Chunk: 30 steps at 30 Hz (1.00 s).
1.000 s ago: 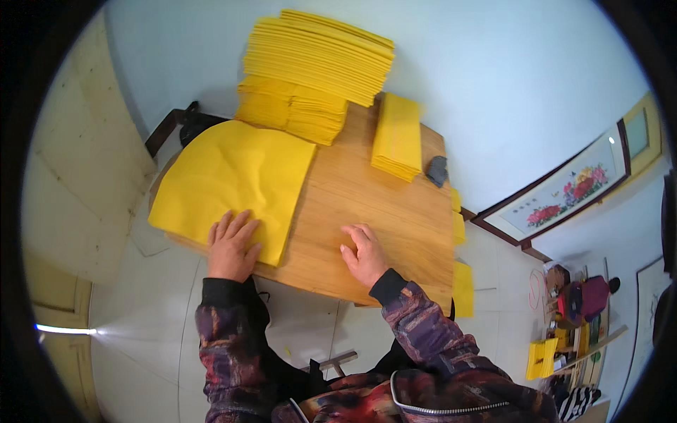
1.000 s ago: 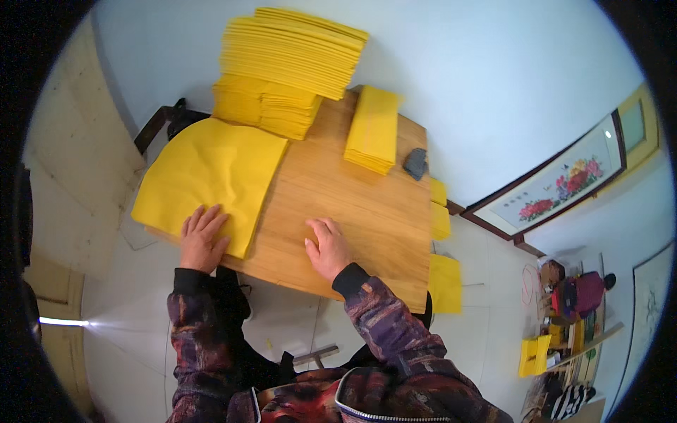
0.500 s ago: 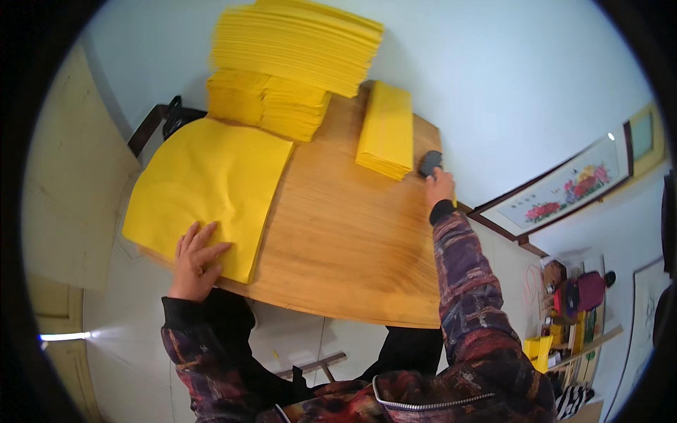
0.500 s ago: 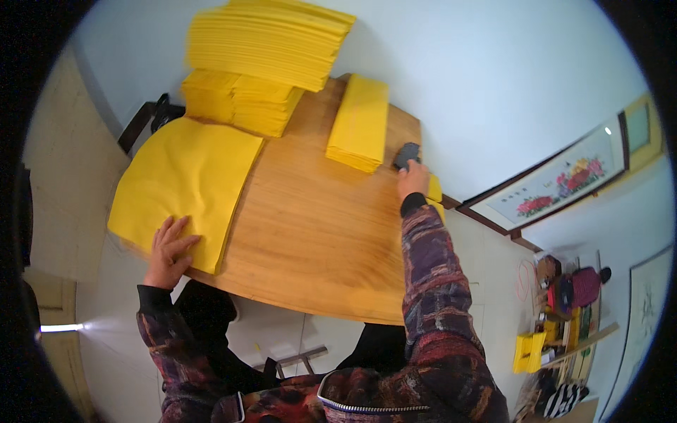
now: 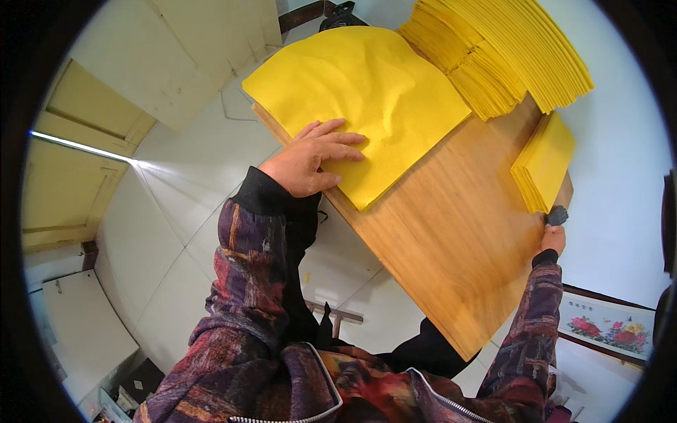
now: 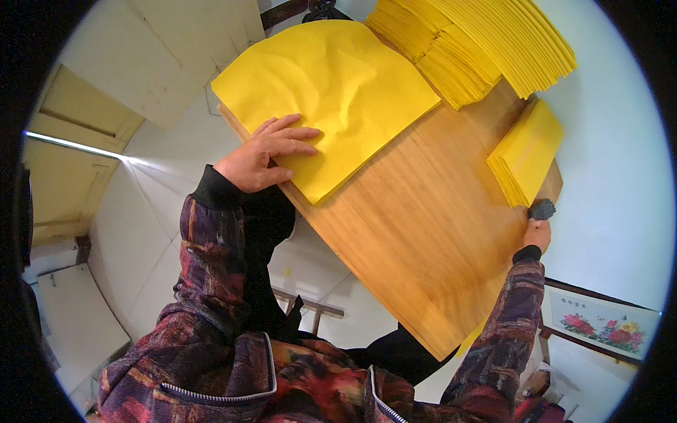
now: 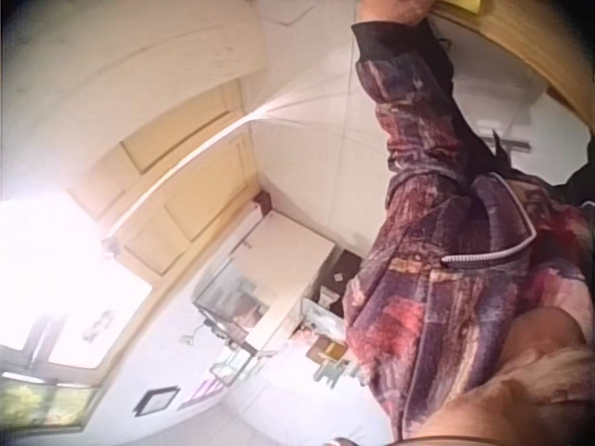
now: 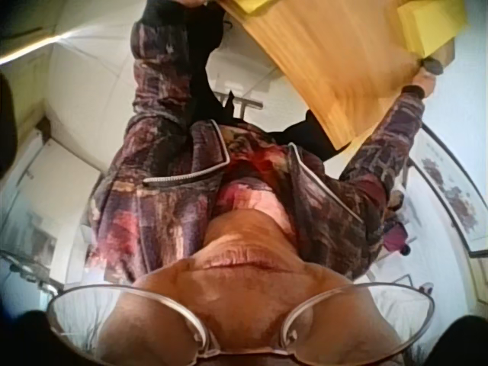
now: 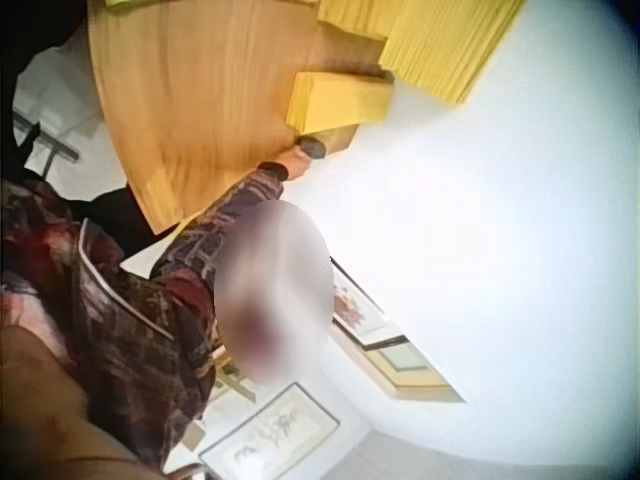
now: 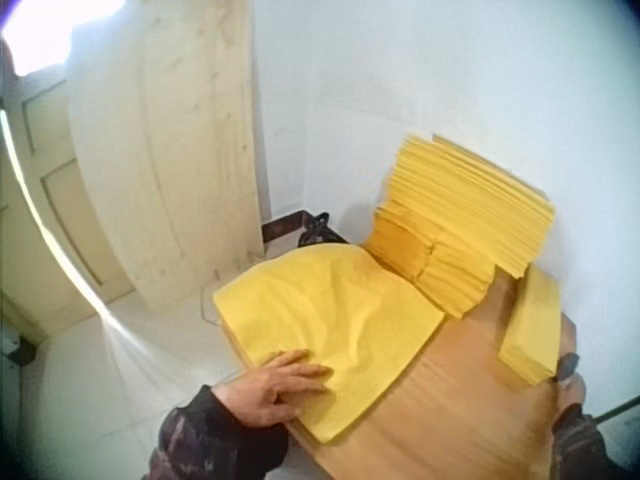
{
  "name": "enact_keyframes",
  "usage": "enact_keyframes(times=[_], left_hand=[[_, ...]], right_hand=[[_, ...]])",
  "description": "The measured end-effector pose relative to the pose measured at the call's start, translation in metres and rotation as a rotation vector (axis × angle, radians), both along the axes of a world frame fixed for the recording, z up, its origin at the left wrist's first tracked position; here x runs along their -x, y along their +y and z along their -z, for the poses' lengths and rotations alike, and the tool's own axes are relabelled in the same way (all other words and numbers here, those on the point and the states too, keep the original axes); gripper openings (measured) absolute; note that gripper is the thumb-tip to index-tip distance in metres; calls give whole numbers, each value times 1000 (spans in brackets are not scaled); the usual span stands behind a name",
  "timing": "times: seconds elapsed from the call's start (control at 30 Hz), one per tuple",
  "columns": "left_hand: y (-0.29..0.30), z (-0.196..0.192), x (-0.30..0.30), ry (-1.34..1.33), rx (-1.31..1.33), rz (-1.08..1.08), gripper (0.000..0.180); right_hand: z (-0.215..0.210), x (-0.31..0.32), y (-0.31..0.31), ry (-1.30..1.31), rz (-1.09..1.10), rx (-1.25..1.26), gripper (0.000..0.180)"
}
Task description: The person repeatedly folds yellow paper sheets on a wooden table. They fold each sheet in half, then in half again, and place the folded pieces into a growing stack. The process is repeated for multiple sheets throughout the clip.
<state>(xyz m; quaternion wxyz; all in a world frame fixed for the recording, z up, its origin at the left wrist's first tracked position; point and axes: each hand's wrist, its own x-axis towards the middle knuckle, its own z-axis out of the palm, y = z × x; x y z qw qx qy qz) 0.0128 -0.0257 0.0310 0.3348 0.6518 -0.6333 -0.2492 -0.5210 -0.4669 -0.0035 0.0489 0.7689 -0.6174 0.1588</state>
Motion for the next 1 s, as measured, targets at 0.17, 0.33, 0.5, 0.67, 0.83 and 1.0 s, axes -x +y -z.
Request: enact_keyframes(times=[0.17,0.33,0.5,0.67,0.83,1.0], left_hand=[[1,5,-4,-5,64,-4,57],[-3,11,2,-125,78,-54,61],[2,8,4,-180,74,-86,68],[0,12,1,-163,78,-66,65],[0,15,-2,-126,102,-44,60],[0,15,-3,-73,115,-39,54]], right_hand=[[-13,-21,74,-283,27,89,17],[-8,-157,243,-676,-494,-356,5],[-51,-294,320,-108,-1073,-66,32],[-62,-332,315,32,-1198,-65,35],[-56,-333,304,-9,-1208,-153,26],[-61,-334,303,-130,-1215,-235,23]])
